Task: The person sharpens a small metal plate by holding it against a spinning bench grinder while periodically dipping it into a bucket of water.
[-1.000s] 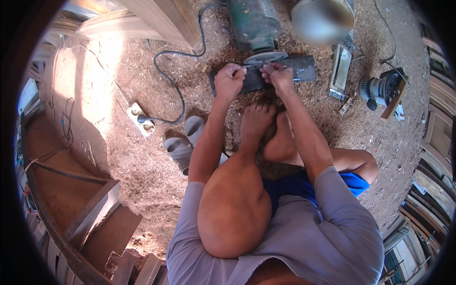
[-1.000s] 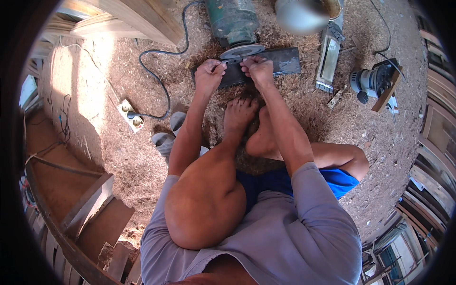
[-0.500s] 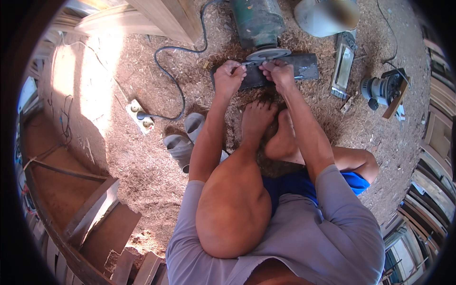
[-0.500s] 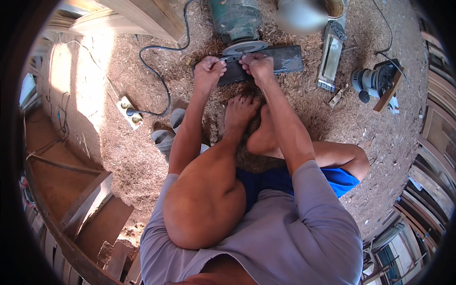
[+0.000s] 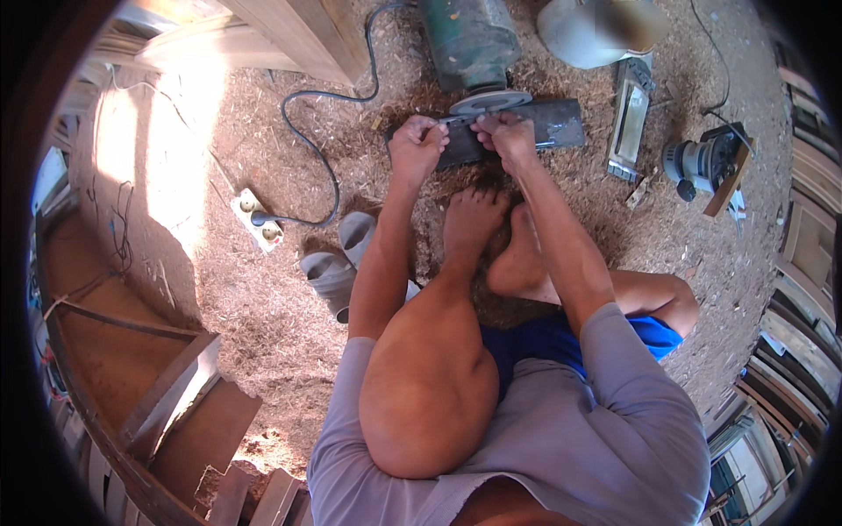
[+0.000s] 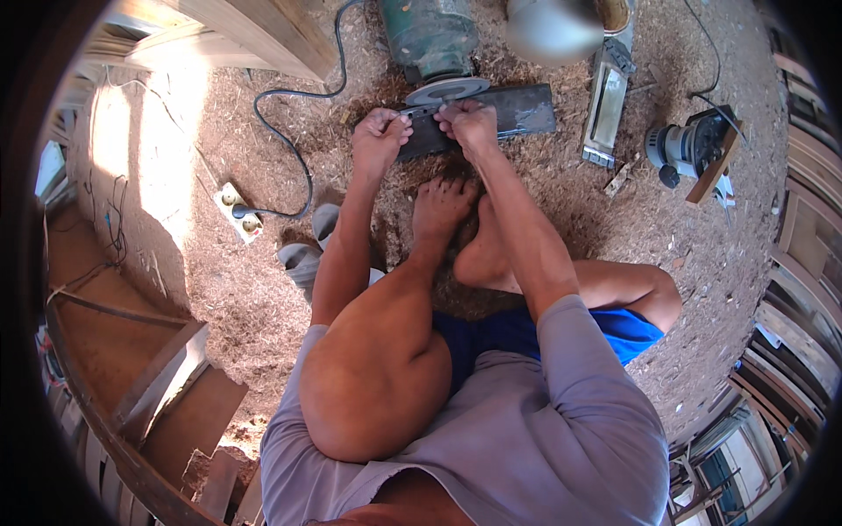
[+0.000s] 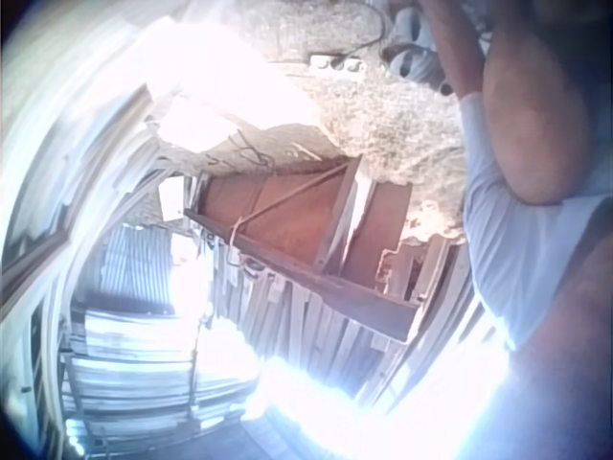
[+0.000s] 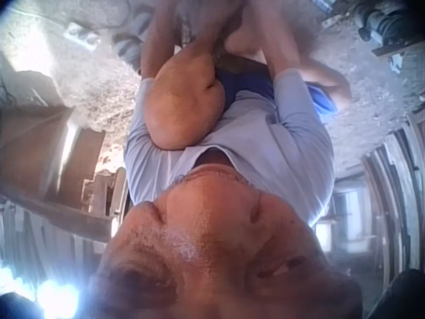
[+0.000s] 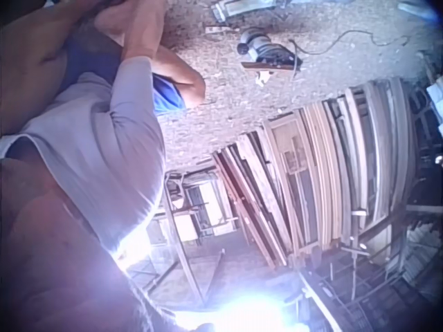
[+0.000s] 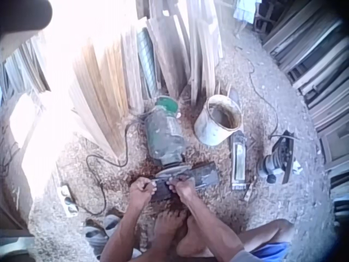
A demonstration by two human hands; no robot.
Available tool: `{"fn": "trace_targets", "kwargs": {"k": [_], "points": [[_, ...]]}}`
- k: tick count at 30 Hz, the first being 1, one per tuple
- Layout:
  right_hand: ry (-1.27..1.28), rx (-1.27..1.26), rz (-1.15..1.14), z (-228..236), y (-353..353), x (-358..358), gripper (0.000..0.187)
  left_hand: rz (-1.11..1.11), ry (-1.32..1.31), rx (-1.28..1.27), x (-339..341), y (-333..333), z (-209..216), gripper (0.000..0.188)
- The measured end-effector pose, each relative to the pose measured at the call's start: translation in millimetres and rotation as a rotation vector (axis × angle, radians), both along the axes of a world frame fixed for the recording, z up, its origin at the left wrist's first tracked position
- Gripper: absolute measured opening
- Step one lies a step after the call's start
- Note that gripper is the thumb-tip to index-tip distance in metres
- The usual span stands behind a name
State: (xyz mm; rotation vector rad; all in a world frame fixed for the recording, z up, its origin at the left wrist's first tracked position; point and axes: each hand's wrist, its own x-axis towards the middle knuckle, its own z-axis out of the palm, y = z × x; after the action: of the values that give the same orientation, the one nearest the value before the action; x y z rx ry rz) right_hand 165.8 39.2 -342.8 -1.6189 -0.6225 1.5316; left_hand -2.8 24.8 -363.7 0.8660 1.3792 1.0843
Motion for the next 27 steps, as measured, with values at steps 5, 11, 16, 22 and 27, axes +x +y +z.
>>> {"fn": "trace_targets", "kwargs": {"k": [5, 11, 16, 22, 27], "points": [[0.012, 0.0, -0.034, -4, -1, 4, 0.009, -0.032, 0.09, 0.001, 4, 2, -1, 0.01], [0.037, 0.006, -0.048, -4, -2, 6, 0.009, -0.071, 0.246, -0.025, 3, 4, -8, 0.017], [0.057, -0.009, -0.076, -5, -2, 7, 0.009, -0.071, 0.317, -0.016, 5, 4, -5, 0.018], [0.066, -0.019, -0.103, -2, -1, 9, 0.008, -0.135, 0.413, 0.077, 8, 5, 3, 0.011], [0.078, -0.016, -0.085, -4, 0, 10, 0.006, -0.048, 0.289, 0.02, 10, 3, 2, 0.016]]}}
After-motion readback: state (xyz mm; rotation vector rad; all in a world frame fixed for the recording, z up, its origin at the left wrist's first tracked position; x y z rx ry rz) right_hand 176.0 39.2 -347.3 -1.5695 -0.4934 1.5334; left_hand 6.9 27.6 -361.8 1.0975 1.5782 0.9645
